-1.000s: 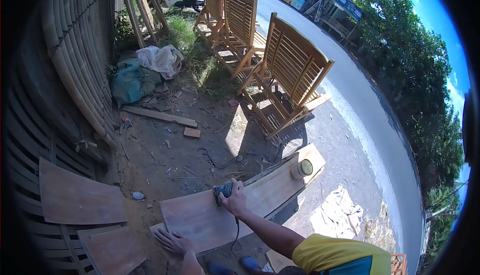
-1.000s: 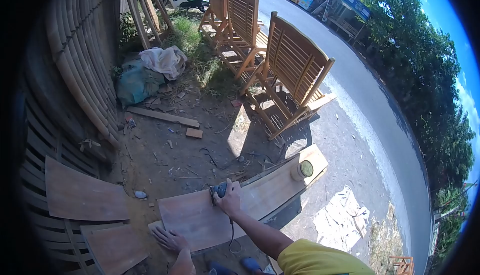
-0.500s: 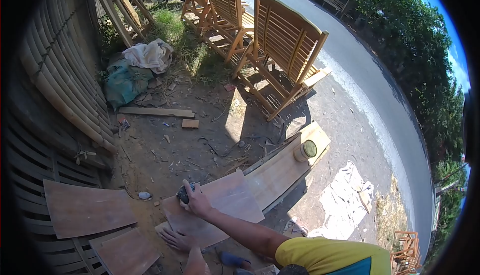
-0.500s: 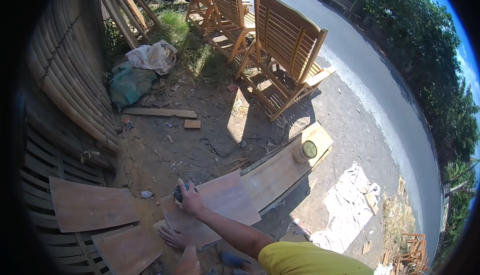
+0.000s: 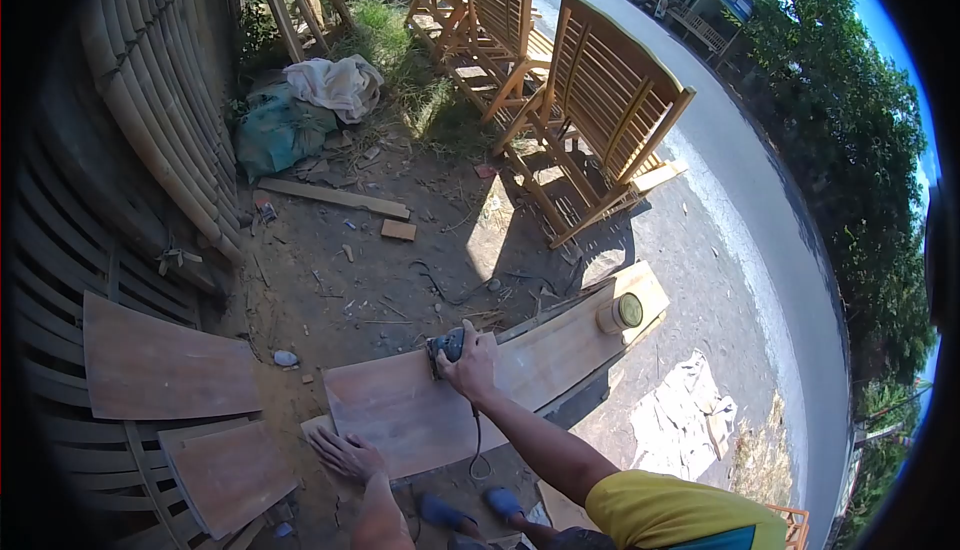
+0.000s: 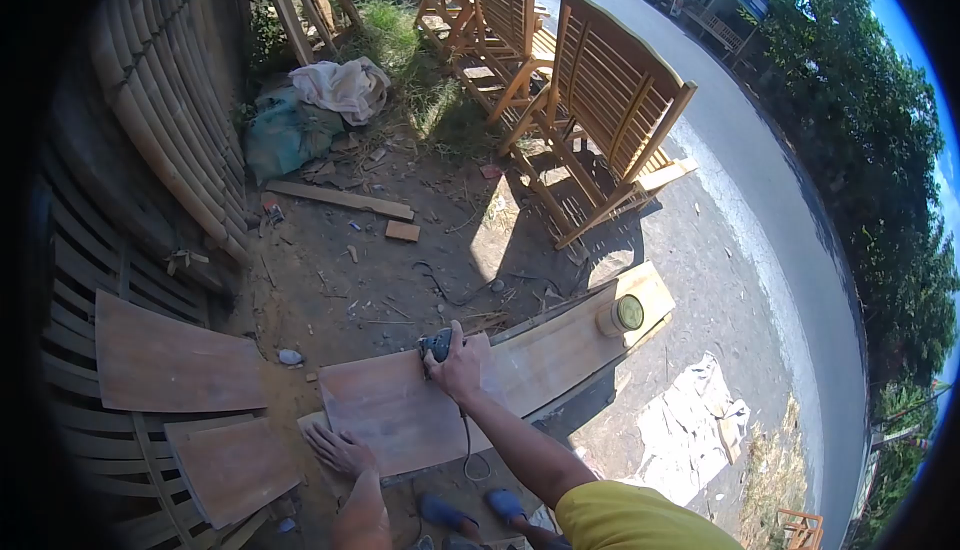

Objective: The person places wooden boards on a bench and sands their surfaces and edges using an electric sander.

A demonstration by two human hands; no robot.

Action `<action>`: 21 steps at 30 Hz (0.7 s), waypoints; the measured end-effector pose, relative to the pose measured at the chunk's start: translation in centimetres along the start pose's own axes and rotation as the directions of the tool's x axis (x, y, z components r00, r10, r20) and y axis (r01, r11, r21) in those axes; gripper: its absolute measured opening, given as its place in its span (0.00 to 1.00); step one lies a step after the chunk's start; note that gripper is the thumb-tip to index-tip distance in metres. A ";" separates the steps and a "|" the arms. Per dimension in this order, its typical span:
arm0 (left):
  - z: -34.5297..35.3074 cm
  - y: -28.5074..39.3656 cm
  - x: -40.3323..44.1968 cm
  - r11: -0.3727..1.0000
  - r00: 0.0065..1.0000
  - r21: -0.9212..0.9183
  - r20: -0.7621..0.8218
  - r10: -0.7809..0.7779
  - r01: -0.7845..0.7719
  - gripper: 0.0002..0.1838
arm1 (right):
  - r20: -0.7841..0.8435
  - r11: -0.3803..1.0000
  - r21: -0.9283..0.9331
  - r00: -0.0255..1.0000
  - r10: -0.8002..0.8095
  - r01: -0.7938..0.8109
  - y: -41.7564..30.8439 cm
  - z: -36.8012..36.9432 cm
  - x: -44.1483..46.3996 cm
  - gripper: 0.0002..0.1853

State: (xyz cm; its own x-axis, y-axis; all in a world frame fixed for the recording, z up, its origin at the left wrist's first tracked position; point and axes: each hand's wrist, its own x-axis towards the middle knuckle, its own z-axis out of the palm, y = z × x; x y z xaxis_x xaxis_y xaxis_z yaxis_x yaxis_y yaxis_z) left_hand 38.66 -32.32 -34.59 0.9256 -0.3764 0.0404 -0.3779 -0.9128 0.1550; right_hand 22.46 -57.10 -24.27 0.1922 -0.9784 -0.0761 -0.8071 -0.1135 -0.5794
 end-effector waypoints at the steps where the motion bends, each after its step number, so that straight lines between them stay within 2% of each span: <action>1: 0.1 0.0 0.0 1.000 1.000 -0.007 -0.007 0.010 -0.010 0.38 | 0.069 1.000 -0.004 0.997 -0.021 0.022 -2.2 0.9 -0.7 0.50; 4: -0.1 -0.4 -0.2 1.000 1.000 -0.003 -0.002 0.011 -0.011 0.38 | 0.249 0.988 0.059 0.956 -0.155 0.145 -8.7 4.9 -2.7 0.53; 7: 0.3 -0.5 -0.3 0.998 0.999 -0.047 -0.032 0.036 -0.037 0.36 | 0.405 0.887 0.078 0.798 -0.446 0.456 -13.0 8.7 -4.6 0.55; 8: 0.2 -0.6 -0.3 1.000 1.000 -0.020 0.011 0.018 -0.018 0.36 | 0.518 0.868 0.062 0.727 -0.450 0.493 -14.8 8.5 -4.6 0.56; 9: 0.2 -0.4 -0.2 1.000 0.999 0.005 0.047 -0.006 0.006 0.35 | 0.504 0.867 0.052 0.737 -0.451 0.495 -15.4 8.2 -4.1 0.56; 11: 0.0 -0.2 0.0 1.000 1.000 0.003 0.025 0.011 -0.011 0.35 | 0.570 0.863 0.105 0.681 -0.459 0.494 -15.5 9.2 -3.9 0.54; 12: 0.1 -0.4 0.0 1.000 1.000 0.002 0.024 0.007 -0.007 0.35 | 0.493 0.854 0.169 0.708 -0.505 0.491 -13.9 10.0 -3.5 0.55; 15: 0.6 -0.5 -0.3 1.000 1.000 -0.012 0.019 0.000 0.000 0.36 | 0.531 0.859 0.107 0.702 -0.474 0.500 -10.5 4.9 -1.6 0.57; 17: 0.4 -0.2 0.0 0.999 1.000 -0.027 -0.010 0.022 -0.023 0.37 | 0.552 0.817 0.114 0.648 -0.525 0.565 -7.6 2.6 0.6 0.56; 20: -0.4 0.1 -0.2 0.997 1.000 -0.070 -0.005 -0.009 0.009 0.38 | 0.605 0.798 -0.012 0.640 -0.474 0.602 -6.1 1.6 2.4 0.53; 21: -0.6 0.0 0.0 0.997 0.999 -0.074 -0.032 0.014 -0.017 0.38 | 0.594 0.789 -0.001 0.635 -0.494 0.615 -6.4 2.1 2.6 0.53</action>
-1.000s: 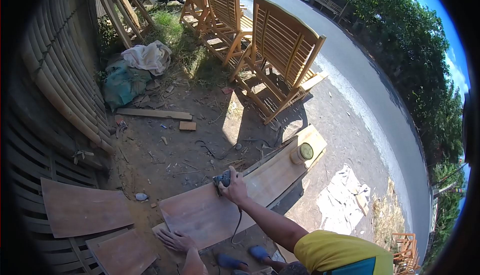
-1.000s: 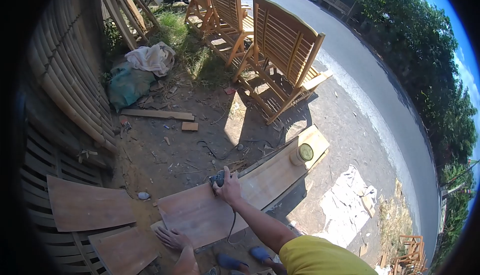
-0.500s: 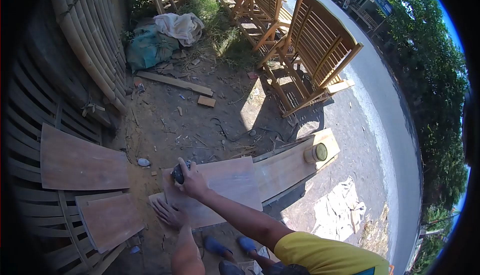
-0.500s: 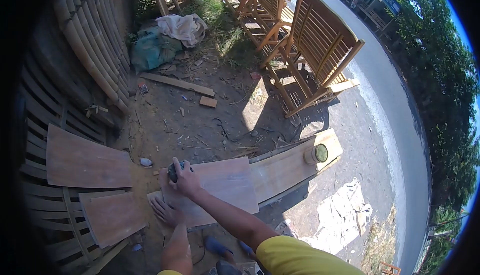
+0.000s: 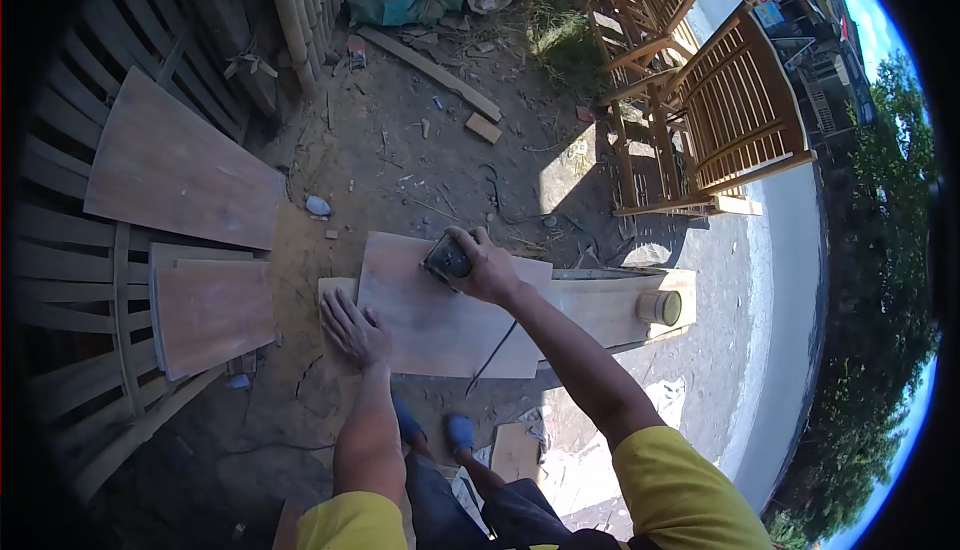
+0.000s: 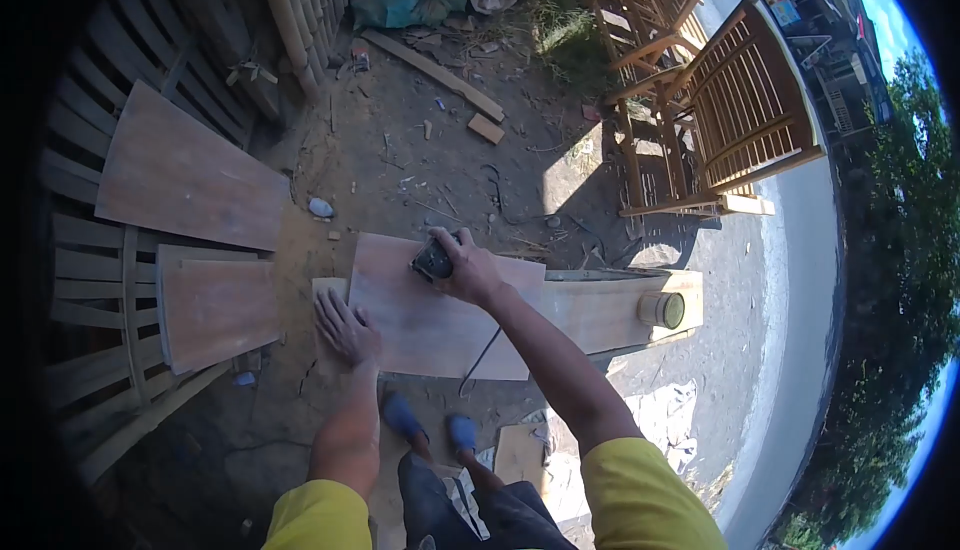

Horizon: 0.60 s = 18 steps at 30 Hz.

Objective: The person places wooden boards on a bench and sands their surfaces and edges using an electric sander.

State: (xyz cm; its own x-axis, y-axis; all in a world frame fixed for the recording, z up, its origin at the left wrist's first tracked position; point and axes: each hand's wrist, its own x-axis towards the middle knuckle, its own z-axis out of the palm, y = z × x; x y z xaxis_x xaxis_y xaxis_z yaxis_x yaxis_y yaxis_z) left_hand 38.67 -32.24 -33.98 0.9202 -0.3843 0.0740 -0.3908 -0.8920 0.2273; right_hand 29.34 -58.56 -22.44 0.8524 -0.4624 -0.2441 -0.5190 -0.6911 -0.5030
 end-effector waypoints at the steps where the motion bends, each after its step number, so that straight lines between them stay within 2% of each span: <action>1: -0.2 0.0 0.0 1.000 1.000 0.007 0.015 -0.018 0.018 0.38 | 0.005 0.999 -0.044 1.000 -0.015 0.015 -0.9 0.3 0.9 0.51; 5: 0.3 0.3 0.2 0.995 0.994 0.005 0.045 -0.102 0.102 0.39 | 0.074 0.984 -0.035 0.982 -0.173 0.176 -6.6 1.4 6.2 0.48; 9: -0.5 -0.2 0.3 0.996 0.995 -0.044 0.063 -0.072 0.075 0.41 | 0.194 0.955 -0.034 0.939 -0.283 0.295 -8.4 2.0 6.7 0.48; 13: -0.3 -0.2 0.3 0.994 0.994 -0.073 0.080 -0.073 0.079 0.43 | 0.182 0.971 -0.026 0.956 -0.229 0.237 -5.8 1.0 3.2 0.48; 18: -0.3 -0.1 0.5 0.995 0.991 -0.036 0.105 -0.087 0.092 0.43 | 0.134 0.971 -0.048 0.965 -0.225 0.233 -9.7 2.2 8.1 0.45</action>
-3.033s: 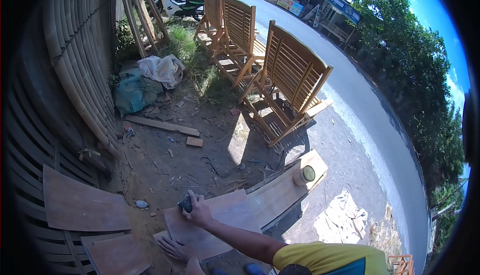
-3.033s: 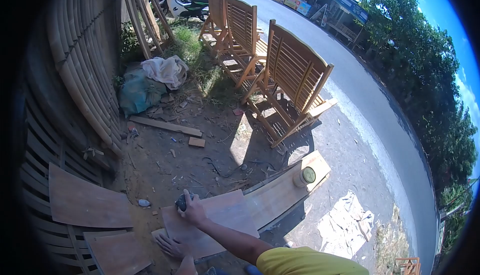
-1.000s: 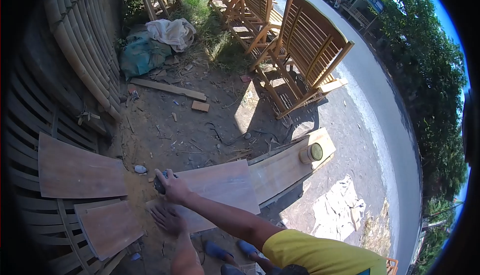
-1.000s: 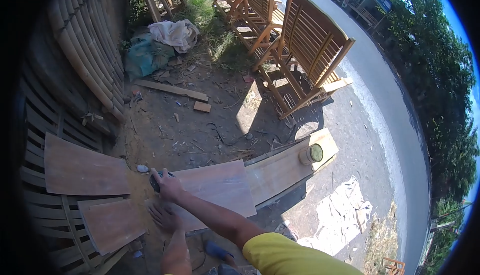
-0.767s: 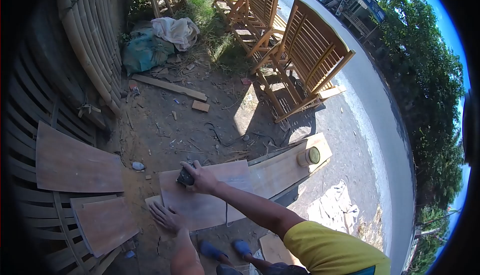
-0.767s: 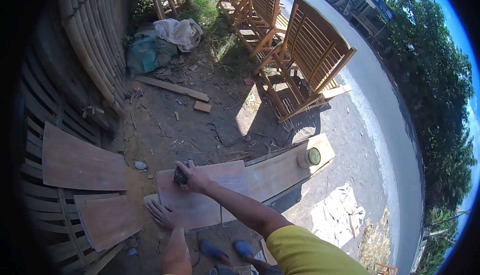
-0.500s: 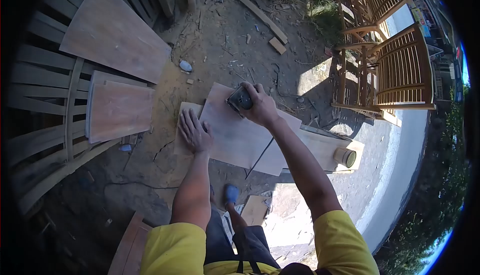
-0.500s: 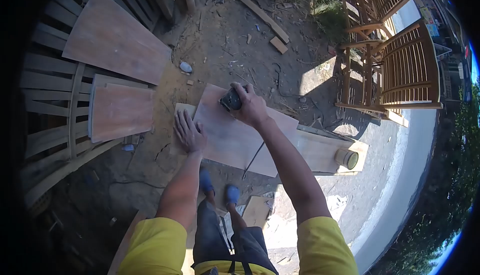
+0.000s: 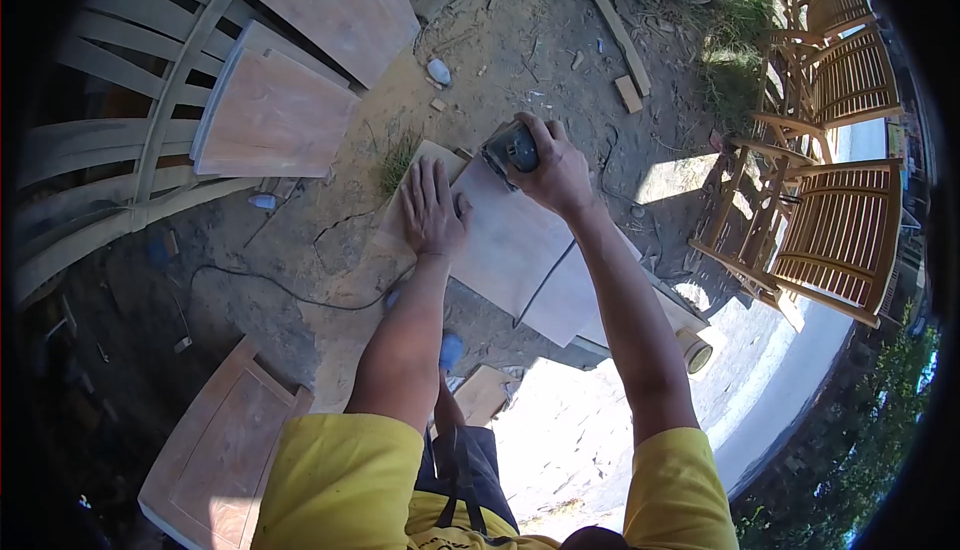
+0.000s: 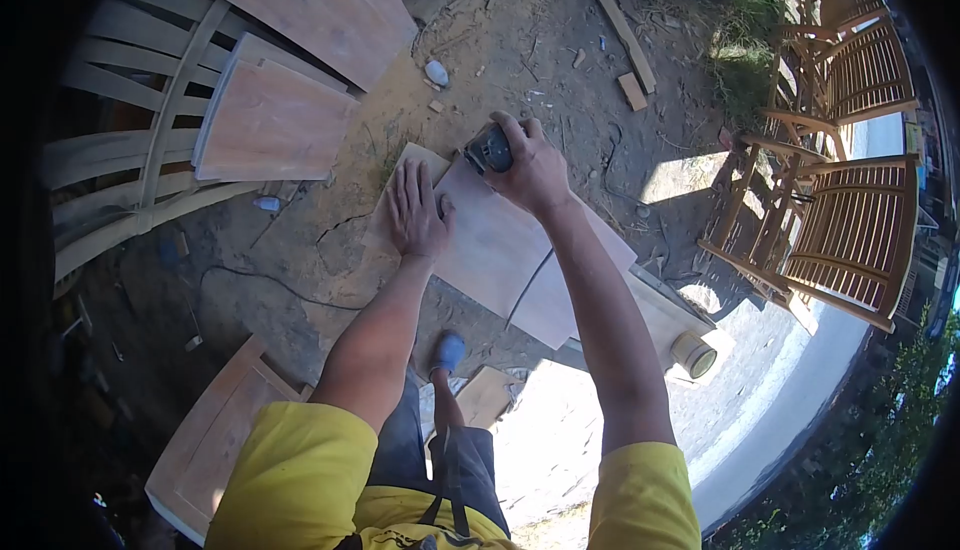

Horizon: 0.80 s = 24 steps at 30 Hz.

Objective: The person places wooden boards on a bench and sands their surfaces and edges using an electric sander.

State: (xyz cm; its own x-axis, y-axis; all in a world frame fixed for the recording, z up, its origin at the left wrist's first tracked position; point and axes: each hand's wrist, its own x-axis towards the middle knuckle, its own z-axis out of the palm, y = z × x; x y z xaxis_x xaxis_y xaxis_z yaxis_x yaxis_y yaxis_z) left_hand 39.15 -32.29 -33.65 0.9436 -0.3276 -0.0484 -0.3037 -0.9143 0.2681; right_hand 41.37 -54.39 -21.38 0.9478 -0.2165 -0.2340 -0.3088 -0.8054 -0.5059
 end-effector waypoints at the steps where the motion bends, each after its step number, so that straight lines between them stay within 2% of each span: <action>1: -0.1 0.0 -0.1 1.000 1.000 -0.002 0.007 0.007 -0.007 0.43 | -0.016 0.999 -0.017 0.999 -0.028 0.028 -1.2 0.2 2.0 0.44; 5: -0.4 -0.2 -0.2 1.000 1.000 0.004 0.012 0.016 -0.016 0.43 | 0.000 0.997 -0.054 0.999 -0.050 0.050 -2.0 -0.3 4.4 0.44; 8: -0.3 -0.1 -0.3 1.000 1.000 -0.022 0.016 0.001 -0.001 0.43 | 0.033 0.997 -0.025 0.997 -0.074 0.075 1.4 -1.2 1.0 0.43; 12: -0.3 -0.1 -0.5 0.999 0.999 -0.031 0.050 -0.015 0.017 0.43 | 0.063 0.997 -0.048 0.997 -0.053 0.056 2.3 -1.7 -1.5 0.43; 17: -0.5 -0.3 -0.5 1.000 1.000 -0.012 0.021 0.009 -0.009 0.43 | 0.024 0.991 -0.030 0.991 -0.129 0.130 -2.6 0.8 2.3 0.44; 21: -0.3 -0.3 0.1 0.999 1.000 -0.024 -0.006 0.031 -0.031 0.42 | 0.040 0.988 0.028 0.987 -0.153 0.152 -2.1 1.9 -0.4 0.46; 24: -0.6 0.1 -0.2 1.000 1.000 -0.014 -0.004 0.011 -0.011 0.41 | 0.037 0.998 0.019 0.997 -0.065 0.065 -0.6 1.2 -3.5 0.47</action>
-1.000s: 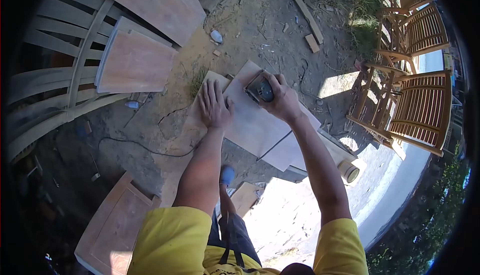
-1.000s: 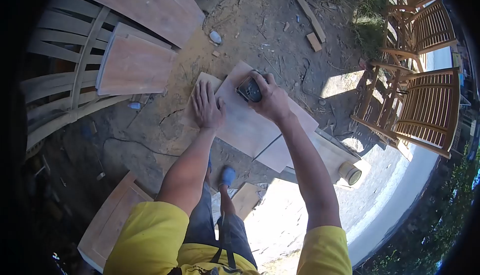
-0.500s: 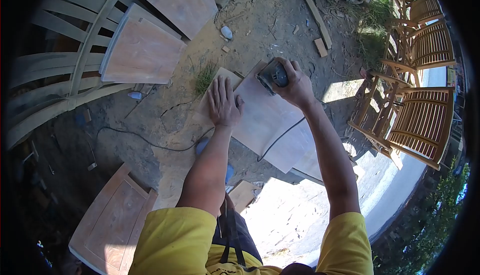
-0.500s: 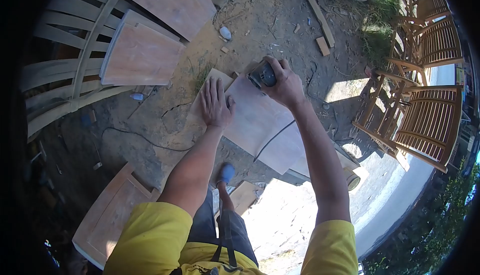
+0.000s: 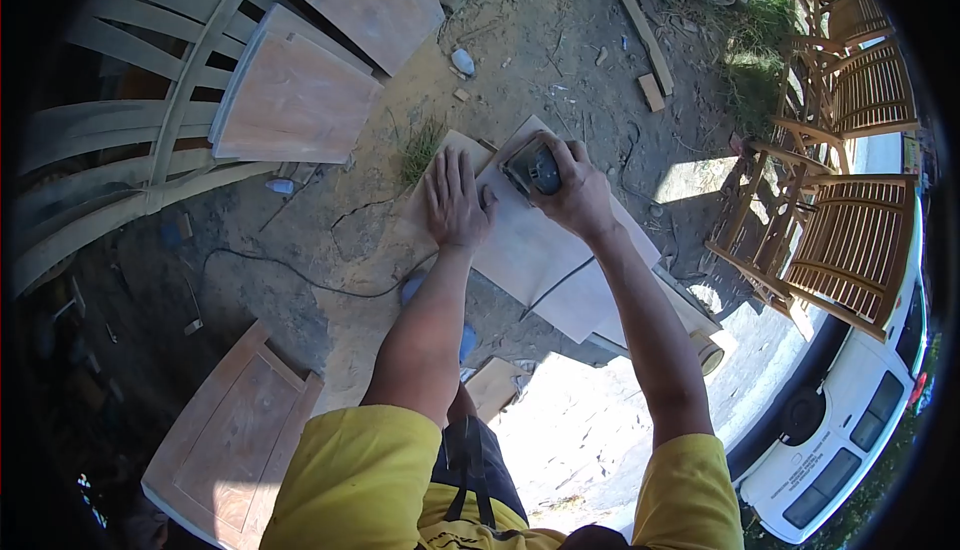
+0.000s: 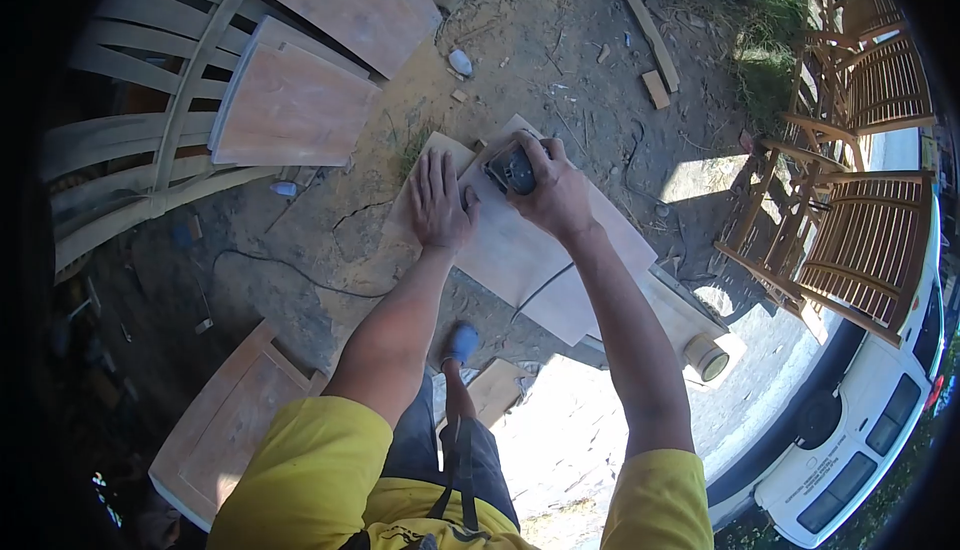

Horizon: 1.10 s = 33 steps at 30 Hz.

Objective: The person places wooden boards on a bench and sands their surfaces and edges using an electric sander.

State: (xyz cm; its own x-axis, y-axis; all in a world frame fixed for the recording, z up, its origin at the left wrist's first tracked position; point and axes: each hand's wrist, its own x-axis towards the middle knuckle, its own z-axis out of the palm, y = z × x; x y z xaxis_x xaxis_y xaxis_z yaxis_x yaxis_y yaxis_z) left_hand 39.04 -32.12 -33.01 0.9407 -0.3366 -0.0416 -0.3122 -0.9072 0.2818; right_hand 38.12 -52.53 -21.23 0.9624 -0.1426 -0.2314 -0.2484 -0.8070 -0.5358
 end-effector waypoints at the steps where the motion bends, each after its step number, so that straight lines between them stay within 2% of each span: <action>1: 0.1 -0.1 0.0 1.000 1.000 0.000 0.014 -0.004 0.004 0.41 | -0.025 1.000 0.009 1.000 0.011 -0.010 0.0 -0.2 -0.4 0.44; 2: 0.2 -0.3 -0.2 1.000 1.000 0.003 0.020 -0.007 0.007 0.41 | -0.020 1.000 0.013 1.000 0.012 -0.012 -0.2 0.3 -0.2 0.44; 3: 0.2 -0.3 -0.3 1.000 1.000 0.003 0.006 -0.007 0.007 0.41 | -0.110 0.996 0.031 0.990 0.086 -0.083 -0.5 1.0 0.3 0.46; 6: 0.5 -0.2 -0.3 0.998 0.998 0.006 -0.009 0.055 -0.055 0.41 | -0.343 0.961 0.143 0.899 0.272 -0.236 -2.7 2.9 3.8 0.48; 8: 0.4 -0.3 -0.1 0.998 0.999 0.055 -0.004 0.037 -0.037 0.41 | -0.403 0.918 0.208 0.826 0.394 -0.336 -4.0 3.4 6.0 0.48; 10: 0.8 -0.6 0.0 0.995 0.997 0.074 0.021 0.073 -0.074 0.41 | -0.396 0.885 0.262 0.793 0.463 -0.386 -3.7 3.0 5.4 0.49; 13: 1.0 -0.3 0.0 0.993 0.999 0.112 -0.012 0.049 -0.047 0.39 | -0.396 0.824 0.300 0.724 0.566 -0.480 -0.3 1.7 1.1 0.49; 14: 1.2 -0.3 0.1 0.992 0.997 0.093 0.006 0.083 -0.083 0.39 | -0.409 0.807 0.300 0.695 0.591 -0.509 1.4 1.3 -0.7 0.49; 16: 1.3 -0.4 -0.1 0.993 0.995 0.090 -0.048 0.084 -0.080 0.39 | -0.456 0.754 0.307 0.605 0.652 -0.581 4.8 0.5 -5.3 0.49; 19: 1.4 -0.1 -0.1 0.996 0.996 0.055 -0.044 0.073 -0.070 0.39 | -0.532 0.666 0.278 0.466 0.707 -0.693 10.5 -0.5 -12.2 0.46; 20: 1.2 0.1 0.0 0.995 0.995 0.053 -0.041 0.087 -0.085 0.39 | -0.521 0.615 0.344 0.400 0.754 -0.710 12.1 -0.9 -14.3 0.45; 21: 1.2 0.1 0.0 0.994 0.995 0.067 -0.048 0.090 -0.086 0.39 | -0.580 0.619 0.321 0.368 0.726 -0.717 14.2 -0.9 -16.4 0.45; 22: 1.1 0.1 0.0 0.993 0.994 0.082 -0.054 0.091 -0.087 0.39 | -0.579 0.610 0.328 0.356 0.733 -0.721 15.7 -1.2 -17.9 0.45; 24: 1.3 -0.1 0.0 0.992 0.994 0.085 -0.051 0.094 -0.089 0.38 | -0.548 0.449 0.362 0.203 0.812 -0.817 17.7 -1.6 -19.8 0.45; 26: 1.6 0.0 -0.1 0.992 0.993 0.077 -0.050 0.103 -0.099 0.38 | -0.538 0.420 0.378 0.173 0.825 -0.825 17.2 -2.3 -19.2 0.45; 30: 2.0 -0.4 -0.1 0.989 0.989 0.084 -0.074 0.131 -0.125 0.37 | -0.540 0.631 0.393 0.387 0.747 -0.669 12.3 -1.0 -13.4 0.47; 33: 1.4 0.0 -0.3 0.988 0.993 0.117 -0.053 0.105 -0.098 0.37 | -0.391 0.724 0.396 0.610 0.690 -0.565 6.9 -0.1 -10.2 0.48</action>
State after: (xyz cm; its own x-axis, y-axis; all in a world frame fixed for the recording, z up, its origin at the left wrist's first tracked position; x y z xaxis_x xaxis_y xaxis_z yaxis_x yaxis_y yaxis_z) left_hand 38.54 -32.39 -34.33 0.9086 -0.4158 0.0393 -0.4161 -0.8933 0.1701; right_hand 26.56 -56.71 -22.47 0.4585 -0.8675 -0.1929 -0.7669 -0.2765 -0.5792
